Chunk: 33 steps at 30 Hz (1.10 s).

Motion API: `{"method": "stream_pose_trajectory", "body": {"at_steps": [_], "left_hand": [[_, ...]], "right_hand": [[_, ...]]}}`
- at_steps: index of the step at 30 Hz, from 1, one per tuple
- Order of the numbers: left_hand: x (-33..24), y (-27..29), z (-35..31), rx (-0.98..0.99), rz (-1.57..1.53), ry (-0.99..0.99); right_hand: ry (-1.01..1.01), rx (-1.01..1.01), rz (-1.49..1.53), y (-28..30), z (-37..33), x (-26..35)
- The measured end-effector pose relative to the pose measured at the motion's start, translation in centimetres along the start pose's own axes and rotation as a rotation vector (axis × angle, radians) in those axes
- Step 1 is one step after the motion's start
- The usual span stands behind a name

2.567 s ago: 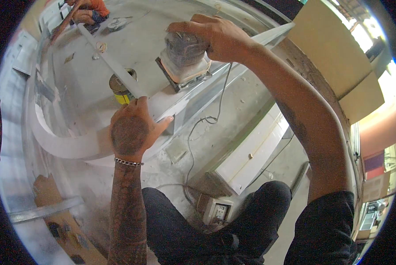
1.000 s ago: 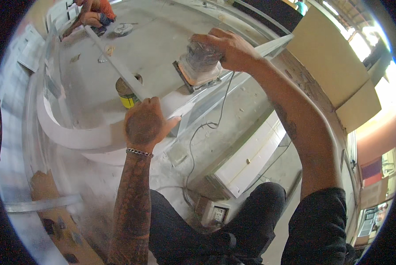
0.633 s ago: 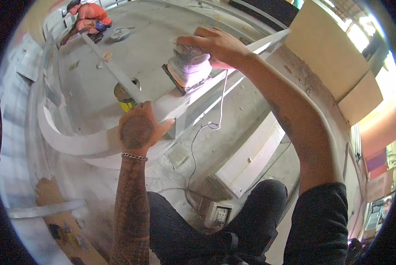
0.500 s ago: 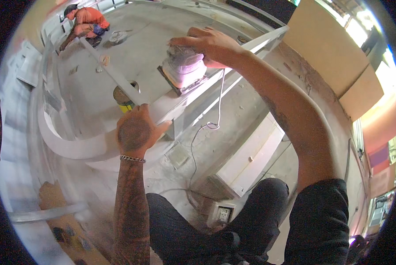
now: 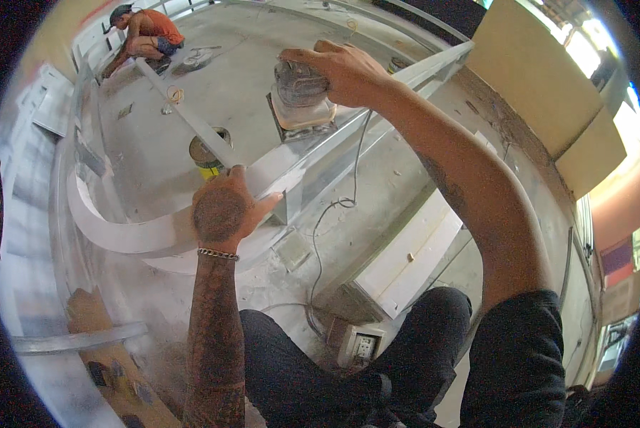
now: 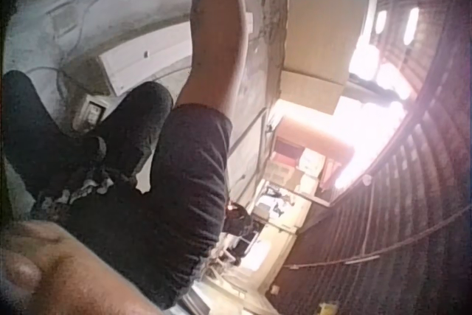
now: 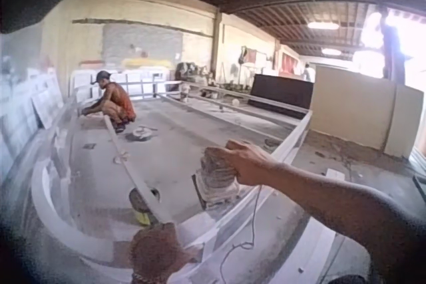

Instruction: The person sands a white curved furniture frame using an electric orbital sander, moving the tool along the surfaces and joints while stabilizing the frame with their other hand.

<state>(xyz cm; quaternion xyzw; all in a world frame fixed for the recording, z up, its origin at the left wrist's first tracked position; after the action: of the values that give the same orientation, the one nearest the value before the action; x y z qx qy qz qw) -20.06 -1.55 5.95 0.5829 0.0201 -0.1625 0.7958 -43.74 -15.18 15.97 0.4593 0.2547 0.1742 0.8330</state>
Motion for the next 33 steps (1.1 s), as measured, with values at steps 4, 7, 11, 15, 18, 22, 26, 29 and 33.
{"method": "stream_pose_trajectory", "body": {"at_steps": [4,7,11,15,18,22,26,29,33], "left_hand": [[0.2,-0.2,0.0,-0.053,-0.100,-0.026],[0.2,-0.5,-0.1,-0.060,-0.086,-0.030],[0.5,-0.4,-0.3,-0.055,-0.068,-0.021],[0.1,0.2,-0.1,-0.006,-0.077,0.005],[0.1,0.1,-0.1,-0.030,-0.118,-0.018],[-0.1,0.3,0.0,-0.007,-0.068,0.017],[0.6,-0.1,-0.2,-0.047,-0.081,-0.010],[0.2,0.3,-0.1,-0.041,-0.127,-0.008],[0.0,0.4,-0.1,-0.074,-0.148,0.027]], "right_hand": [[0.057,-0.037,0.074,0.2,-0.3,0.3],[0.048,-0.040,0.066,0.5,-0.2,1.0],[-0.012,0.009,0.022,1.0,0.3,2.1],[-0.043,0.025,-0.049,0.4,0.0,1.4],[-0.061,0.010,-0.024,0.2,-0.1,0.8],[-0.020,0.029,0.023,0.6,-0.2,1.5],[-0.057,0.027,0.046,0.2,0.5,2.4],[-0.139,0.073,0.011,0.1,0.7,2.3],[-0.153,0.091,-0.064,0.3,1.3,2.5]]}}
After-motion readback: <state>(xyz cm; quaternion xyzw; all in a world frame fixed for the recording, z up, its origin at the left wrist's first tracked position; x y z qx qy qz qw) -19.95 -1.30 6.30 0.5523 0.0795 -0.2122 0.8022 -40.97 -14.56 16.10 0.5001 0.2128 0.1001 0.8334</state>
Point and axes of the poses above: each hand's wrist, its own z-axis towards the middle knuckle, its own y-axis out of the back of the hand, x = y × z, the point moved 1 cm from there along z, towards the middle knuckle, and after that the axes turned 8 degrees about -z, right-handed, at the moved point
